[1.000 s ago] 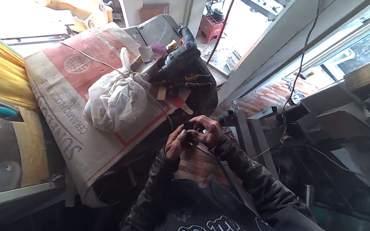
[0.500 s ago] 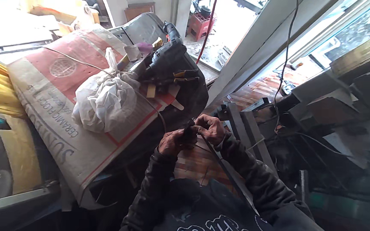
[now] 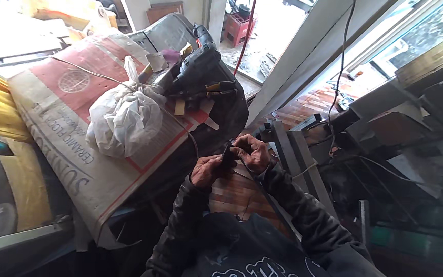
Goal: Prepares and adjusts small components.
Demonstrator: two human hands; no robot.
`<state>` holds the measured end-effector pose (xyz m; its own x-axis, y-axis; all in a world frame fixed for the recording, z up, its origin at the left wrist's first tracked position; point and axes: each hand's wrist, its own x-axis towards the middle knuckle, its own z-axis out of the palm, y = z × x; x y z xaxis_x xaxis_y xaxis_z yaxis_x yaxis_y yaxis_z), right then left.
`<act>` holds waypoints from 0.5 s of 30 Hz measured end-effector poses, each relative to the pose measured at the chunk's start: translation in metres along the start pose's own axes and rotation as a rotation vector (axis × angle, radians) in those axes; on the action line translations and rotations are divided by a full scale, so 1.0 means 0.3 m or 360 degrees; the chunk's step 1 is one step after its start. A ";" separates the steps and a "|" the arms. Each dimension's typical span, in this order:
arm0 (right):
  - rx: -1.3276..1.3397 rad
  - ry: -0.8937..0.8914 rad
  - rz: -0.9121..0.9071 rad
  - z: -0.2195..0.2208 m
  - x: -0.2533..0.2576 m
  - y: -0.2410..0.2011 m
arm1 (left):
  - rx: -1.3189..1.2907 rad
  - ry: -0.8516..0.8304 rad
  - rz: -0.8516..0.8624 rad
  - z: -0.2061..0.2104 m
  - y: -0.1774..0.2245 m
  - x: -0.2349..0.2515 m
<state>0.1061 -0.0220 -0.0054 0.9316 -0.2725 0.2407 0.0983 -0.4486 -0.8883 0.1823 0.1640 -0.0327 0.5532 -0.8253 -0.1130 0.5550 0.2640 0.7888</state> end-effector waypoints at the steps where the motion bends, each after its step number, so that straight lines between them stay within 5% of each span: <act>1: -0.0042 0.0029 -0.0034 0.003 -0.003 0.003 | 0.0046 0.0002 0.0078 -0.004 -0.012 0.001; 7: -0.0263 0.0123 -0.0257 0.000 -0.014 0.029 | 0.0531 0.0131 0.0270 0.009 -0.024 0.008; 15: -0.0543 0.0266 -0.0535 -0.015 -0.020 0.050 | 0.0861 -0.0015 0.0326 0.019 -0.031 0.023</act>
<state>0.1004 -0.0309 -0.0184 0.7964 -0.1853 0.5757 0.2372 -0.7799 -0.5792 0.1774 0.1529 -0.0373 0.6088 -0.7895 0.0782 0.0389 0.1282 0.9910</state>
